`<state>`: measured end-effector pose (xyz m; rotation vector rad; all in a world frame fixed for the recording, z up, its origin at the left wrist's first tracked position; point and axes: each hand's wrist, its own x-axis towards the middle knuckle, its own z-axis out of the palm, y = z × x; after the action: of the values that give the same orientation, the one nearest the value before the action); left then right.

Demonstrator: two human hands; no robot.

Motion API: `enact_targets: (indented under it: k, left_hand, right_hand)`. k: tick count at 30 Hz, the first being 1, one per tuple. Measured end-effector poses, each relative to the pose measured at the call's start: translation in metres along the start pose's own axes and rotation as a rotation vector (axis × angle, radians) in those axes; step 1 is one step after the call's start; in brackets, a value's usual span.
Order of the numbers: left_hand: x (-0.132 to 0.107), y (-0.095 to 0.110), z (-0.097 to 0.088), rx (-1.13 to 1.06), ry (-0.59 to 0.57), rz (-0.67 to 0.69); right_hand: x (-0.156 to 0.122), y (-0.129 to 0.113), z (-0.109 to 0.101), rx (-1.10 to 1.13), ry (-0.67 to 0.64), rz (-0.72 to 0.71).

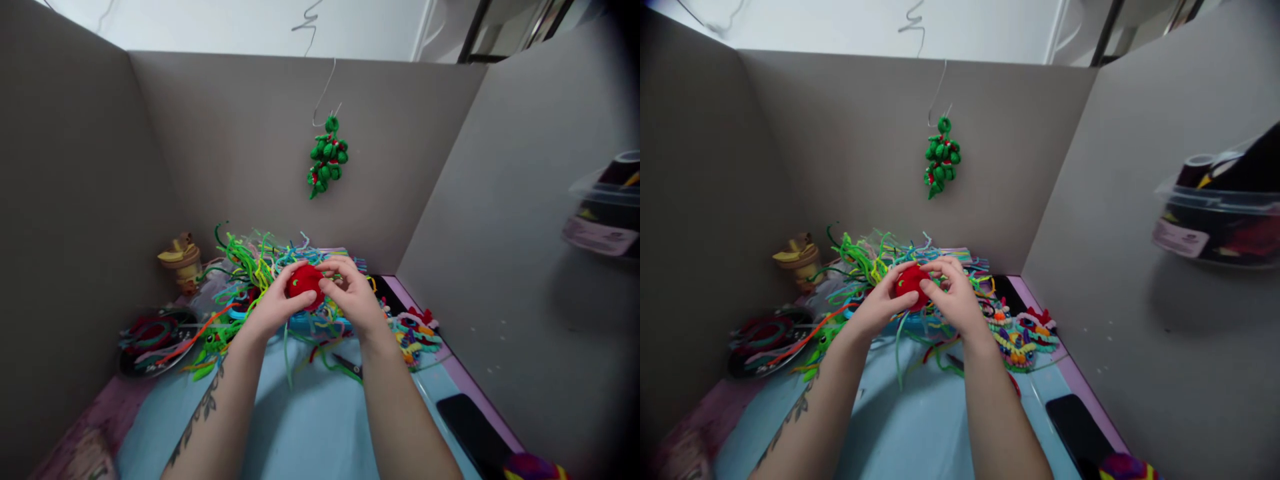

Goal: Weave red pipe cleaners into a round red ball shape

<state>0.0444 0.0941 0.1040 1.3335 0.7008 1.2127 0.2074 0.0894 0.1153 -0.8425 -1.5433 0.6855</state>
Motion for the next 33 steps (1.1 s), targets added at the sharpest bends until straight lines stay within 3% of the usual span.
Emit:
enact_targets:
  k: [8,11,17,19,21,24,28,30,33]
  left_hand:
    - [0.001,-0.009,-0.006,-0.146,-0.046,-0.147]
    - [0.003,-0.008,-0.007,-0.260,0.002,-0.144]
    - [0.011,-0.010,0.002,-0.575,0.156,-0.044]
    - [0.012,-0.014,0.010,-0.606,0.169,-0.060]
    - [0.012,-0.018,0.018,-0.634,0.273,-0.024]
    - [0.013,-0.021,0.028,-0.685,0.446,-0.075]
    - [0.010,-0.019,0.032,-0.740,0.398,-0.212]
    - [0.008,-0.016,0.032,-0.707,0.411,-0.191]
    - [0.007,-0.011,0.027,-0.622,0.497,-0.055]
  right_hand:
    - [-0.001,0.004,0.000,0.289,-0.184,0.146]
    - [0.001,0.007,0.005,0.388,-0.094,0.188]
    - [0.008,0.013,0.018,0.481,0.306,0.112]
    - [0.009,0.014,0.023,0.473,0.364,0.086]
    - [0.009,0.015,0.028,0.462,0.407,0.066]
    - [0.008,0.018,0.034,0.456,0.462,0.042]
    - [0.006,0.022,0.040,0.428,0.476,0.007]
    - [0.005,0.024,0.042,0.396,0.428,0.028]
    - [0.003,0.023,0.041,0.262,0.328,0.040]
